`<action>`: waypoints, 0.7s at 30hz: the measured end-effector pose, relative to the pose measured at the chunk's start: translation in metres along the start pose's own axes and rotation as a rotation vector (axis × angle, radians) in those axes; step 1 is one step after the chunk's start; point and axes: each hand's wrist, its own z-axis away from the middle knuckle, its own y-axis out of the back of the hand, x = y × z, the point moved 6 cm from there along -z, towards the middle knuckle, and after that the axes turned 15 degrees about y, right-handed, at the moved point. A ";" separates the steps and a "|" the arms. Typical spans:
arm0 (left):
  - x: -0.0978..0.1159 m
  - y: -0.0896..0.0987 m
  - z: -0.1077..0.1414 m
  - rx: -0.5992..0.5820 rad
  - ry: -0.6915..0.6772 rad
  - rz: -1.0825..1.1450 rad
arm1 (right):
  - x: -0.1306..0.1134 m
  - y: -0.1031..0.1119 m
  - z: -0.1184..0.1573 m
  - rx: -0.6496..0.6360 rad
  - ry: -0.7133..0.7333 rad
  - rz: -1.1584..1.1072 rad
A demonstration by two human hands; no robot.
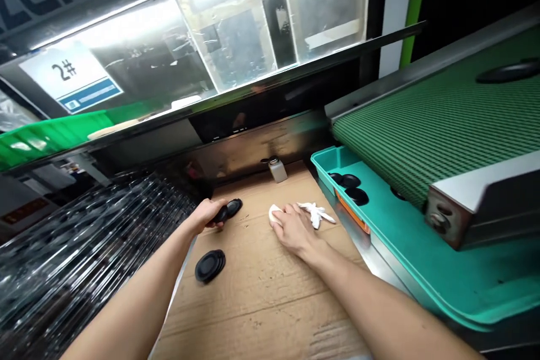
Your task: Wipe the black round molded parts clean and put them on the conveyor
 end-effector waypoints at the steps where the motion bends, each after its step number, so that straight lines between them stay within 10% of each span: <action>1: 0.002 0.000 -0.005 0.000 0.027 -0.032 | 0.000 0.000 0.000 0.001 -0.005 0.005; 12: 0.017 -0.018 -0.037 0.019 0.188 -0.124 | 0.001 0.000 -0.001 0.016 0.002 0.024; 21: 0.039 -0.030 -0.032 0.026 0.061 -0.404 | 0.001 0.001 -0.003 0.004 0.000 0.008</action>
